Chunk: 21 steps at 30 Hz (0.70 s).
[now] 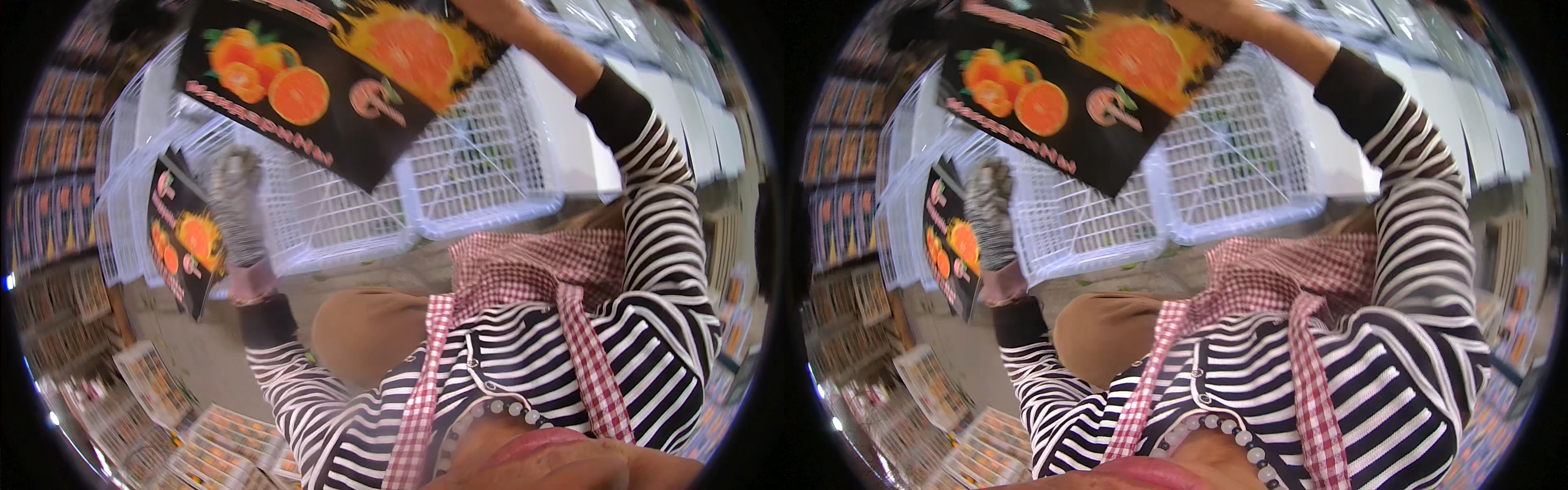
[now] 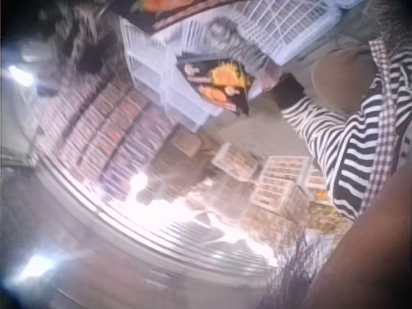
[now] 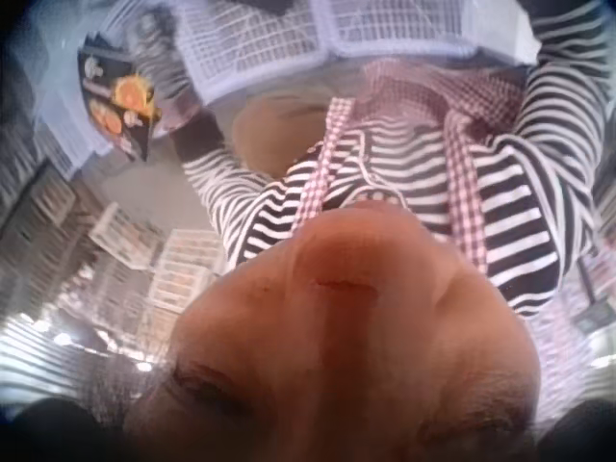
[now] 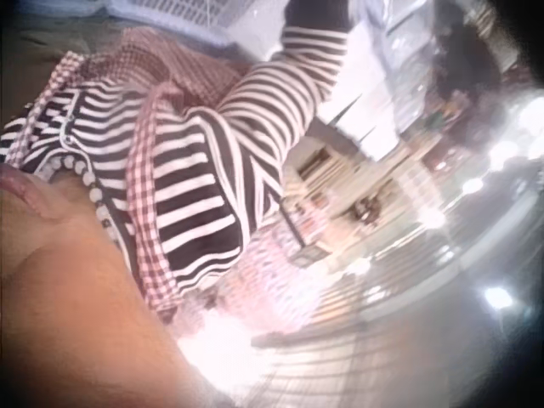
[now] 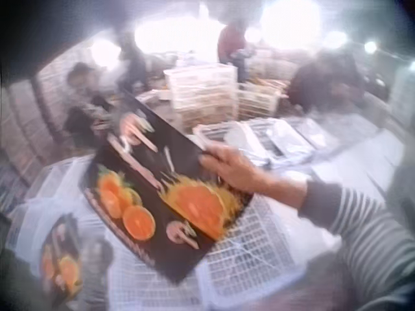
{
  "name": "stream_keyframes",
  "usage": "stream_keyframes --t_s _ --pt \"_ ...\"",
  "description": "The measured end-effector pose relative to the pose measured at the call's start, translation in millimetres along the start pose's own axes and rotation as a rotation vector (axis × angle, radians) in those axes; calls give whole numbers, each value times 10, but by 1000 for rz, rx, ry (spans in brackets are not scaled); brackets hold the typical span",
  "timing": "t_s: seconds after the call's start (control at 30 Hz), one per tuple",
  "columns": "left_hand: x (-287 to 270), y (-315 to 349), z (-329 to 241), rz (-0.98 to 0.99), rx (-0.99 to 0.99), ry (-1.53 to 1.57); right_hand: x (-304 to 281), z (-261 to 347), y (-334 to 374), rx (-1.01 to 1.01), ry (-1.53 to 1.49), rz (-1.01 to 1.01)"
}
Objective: The person repeatedly picks up printed cardboard panels and white plastic crate halves, inserts the panels into the crates, and places the assembled units into a stack. The person handles the panels and crate halves one at a time, aligning and inserting them by hand.
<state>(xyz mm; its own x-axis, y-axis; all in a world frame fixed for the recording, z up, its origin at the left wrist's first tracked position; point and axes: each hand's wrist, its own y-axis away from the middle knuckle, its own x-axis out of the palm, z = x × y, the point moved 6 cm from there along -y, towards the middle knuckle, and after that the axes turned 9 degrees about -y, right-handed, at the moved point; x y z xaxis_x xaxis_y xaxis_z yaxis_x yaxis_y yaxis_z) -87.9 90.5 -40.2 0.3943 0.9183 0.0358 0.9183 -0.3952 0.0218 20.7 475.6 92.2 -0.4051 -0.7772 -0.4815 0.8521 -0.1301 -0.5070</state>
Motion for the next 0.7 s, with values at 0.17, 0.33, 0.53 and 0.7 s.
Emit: stream_keyframes --t_s 0.17,0.33,0.53,0.7 --pt "411 -340 -1375 -482 669 -681 -969 699 0 -222 176 46" --pt "1306 -671 -1918 -48 799 -511 -1551 854 391 -385 272 53" --pt "2247 376 -1791 -237 1396 -1412 -2052 41 928 -413 554 4" --pt "2953 1129 -938 536 1091 -1160 -1807 -1114 1275 -84 571 -130"
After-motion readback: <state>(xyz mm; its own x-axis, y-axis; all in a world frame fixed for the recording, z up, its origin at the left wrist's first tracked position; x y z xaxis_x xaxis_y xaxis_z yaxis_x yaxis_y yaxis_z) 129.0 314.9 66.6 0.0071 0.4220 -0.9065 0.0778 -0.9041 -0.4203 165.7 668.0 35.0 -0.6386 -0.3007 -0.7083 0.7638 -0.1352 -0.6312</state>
